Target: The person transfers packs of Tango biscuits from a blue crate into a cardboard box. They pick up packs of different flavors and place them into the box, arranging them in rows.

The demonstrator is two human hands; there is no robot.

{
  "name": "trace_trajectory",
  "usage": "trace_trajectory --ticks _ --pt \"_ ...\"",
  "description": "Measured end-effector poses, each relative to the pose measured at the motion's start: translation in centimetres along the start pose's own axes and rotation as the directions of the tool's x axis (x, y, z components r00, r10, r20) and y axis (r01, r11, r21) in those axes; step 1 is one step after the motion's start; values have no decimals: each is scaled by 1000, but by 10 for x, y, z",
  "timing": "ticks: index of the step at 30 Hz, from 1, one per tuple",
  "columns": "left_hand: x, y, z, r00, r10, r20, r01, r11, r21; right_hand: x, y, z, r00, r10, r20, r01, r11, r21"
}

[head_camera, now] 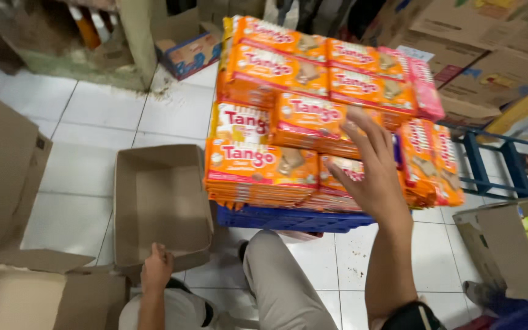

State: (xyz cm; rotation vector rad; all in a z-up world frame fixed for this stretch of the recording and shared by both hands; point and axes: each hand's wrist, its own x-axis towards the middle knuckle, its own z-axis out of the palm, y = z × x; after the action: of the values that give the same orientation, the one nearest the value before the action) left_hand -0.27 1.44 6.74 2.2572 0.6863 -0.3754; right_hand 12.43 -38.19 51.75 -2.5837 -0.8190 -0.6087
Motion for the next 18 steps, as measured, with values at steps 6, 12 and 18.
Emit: trace_trajectory --ticks 6,12,18 --pt "-21 18 -10 987 151 -54 -141 977 158 6 72 24 956 143 257 -102 981 -166" --pt "-28 18 -9 969 191 -158 -176 979 103 18 74 12 970 74 232 -40 988 -147" --pt "-45 15 -6 949 235 -209 -224 972 75 15 70 -3 987 -73 141 97 980 -171"
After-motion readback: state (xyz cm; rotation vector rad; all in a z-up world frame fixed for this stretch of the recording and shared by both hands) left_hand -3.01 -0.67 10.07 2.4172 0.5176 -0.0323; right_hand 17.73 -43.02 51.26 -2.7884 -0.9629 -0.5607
